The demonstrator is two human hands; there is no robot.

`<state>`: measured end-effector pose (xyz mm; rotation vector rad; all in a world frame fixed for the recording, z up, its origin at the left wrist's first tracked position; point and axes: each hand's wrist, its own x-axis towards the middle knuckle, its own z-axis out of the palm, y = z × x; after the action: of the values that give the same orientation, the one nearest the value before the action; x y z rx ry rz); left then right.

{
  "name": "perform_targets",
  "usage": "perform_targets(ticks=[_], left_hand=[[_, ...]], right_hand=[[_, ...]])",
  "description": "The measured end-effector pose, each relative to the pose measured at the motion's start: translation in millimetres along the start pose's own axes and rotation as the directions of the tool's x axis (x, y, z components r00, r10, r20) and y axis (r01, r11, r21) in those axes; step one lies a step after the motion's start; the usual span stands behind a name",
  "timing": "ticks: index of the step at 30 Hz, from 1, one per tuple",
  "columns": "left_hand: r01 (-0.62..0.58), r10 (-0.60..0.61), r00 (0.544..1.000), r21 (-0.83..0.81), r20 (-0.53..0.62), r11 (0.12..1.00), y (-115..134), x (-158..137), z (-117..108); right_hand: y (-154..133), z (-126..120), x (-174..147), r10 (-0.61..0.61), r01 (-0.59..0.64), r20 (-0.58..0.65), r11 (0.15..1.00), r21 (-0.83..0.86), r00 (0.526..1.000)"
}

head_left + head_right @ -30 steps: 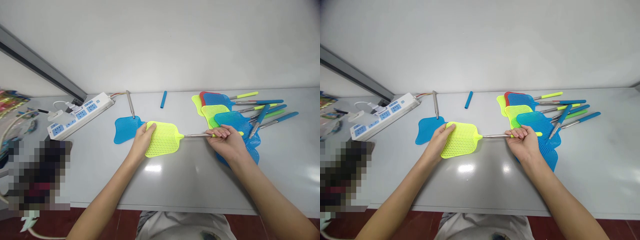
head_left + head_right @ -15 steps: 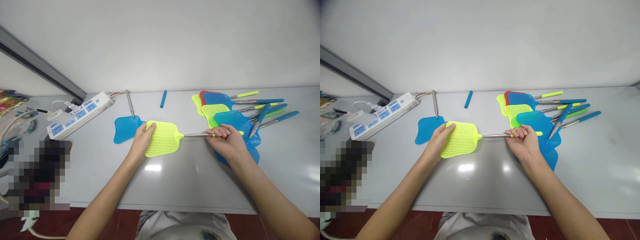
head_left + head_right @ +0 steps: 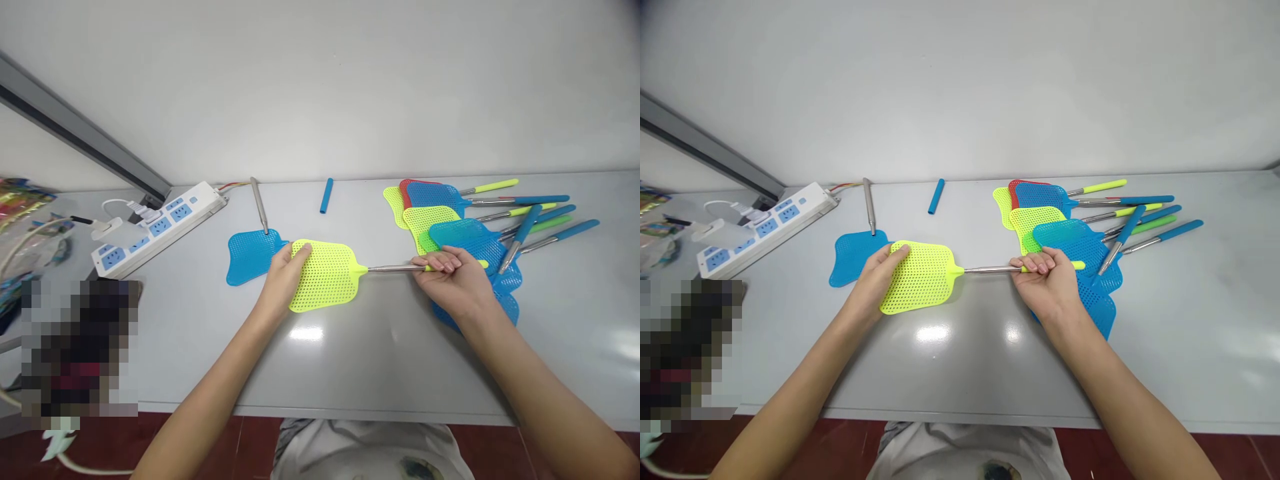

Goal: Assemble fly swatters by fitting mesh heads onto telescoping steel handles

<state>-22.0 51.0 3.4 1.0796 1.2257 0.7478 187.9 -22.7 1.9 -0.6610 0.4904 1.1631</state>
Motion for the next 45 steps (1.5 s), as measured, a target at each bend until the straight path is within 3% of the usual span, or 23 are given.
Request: perform_targets(ticks=[29, 38, 45], left_hand=[[-0.027, 0.026, 1.000, 0.050, 0.007, 0.998, -2, 0, 0], [0.000, -0.001, 1.000, 0.057, 0.011, 0.998, -3, -3, 1], [0.087, -0.087, 0.995, -0.009, 0.048, 0.996, 4, -7, -1]], right_hand=[[0, 0, 1, -0.013, 0.013, 0.005, 1.000, 0.005, 1.000], [5, -4, -1, -0.107, 0.108, 0.064, 0.994, -0.020, 0.992], [11, -8, -3, -0.171, 0.177, 0.127, 0.984, -0.034, 0.977]])
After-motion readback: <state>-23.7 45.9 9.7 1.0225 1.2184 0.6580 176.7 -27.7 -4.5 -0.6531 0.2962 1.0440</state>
